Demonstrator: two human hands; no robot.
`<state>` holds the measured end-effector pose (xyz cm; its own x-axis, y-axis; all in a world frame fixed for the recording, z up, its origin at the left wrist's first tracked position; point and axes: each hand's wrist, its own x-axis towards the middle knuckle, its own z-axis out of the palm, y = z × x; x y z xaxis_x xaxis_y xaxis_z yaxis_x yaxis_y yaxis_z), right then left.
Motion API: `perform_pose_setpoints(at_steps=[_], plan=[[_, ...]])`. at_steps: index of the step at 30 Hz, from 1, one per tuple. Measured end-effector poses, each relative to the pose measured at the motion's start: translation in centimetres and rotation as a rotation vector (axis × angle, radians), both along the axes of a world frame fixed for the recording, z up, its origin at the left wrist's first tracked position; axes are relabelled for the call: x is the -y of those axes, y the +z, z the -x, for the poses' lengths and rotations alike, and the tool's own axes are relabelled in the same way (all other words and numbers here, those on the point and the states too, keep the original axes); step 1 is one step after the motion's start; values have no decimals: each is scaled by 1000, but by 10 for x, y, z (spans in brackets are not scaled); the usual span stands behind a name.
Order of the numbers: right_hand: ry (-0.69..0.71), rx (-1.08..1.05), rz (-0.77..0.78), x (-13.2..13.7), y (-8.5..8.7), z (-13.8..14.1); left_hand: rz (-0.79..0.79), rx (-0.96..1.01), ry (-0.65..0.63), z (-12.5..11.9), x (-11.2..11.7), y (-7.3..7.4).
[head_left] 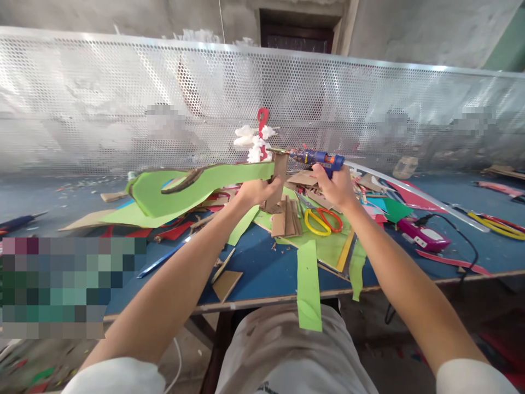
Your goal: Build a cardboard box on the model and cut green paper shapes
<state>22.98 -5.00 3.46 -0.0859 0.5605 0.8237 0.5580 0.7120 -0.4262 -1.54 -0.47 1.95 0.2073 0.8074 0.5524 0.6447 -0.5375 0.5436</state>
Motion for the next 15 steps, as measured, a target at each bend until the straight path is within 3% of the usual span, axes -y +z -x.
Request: perform_pose_setpoints(at_steps=[15], plan=[[8, -17, 2, -1, 0, -1, 11, -71, 73, -1, 5, 3]])
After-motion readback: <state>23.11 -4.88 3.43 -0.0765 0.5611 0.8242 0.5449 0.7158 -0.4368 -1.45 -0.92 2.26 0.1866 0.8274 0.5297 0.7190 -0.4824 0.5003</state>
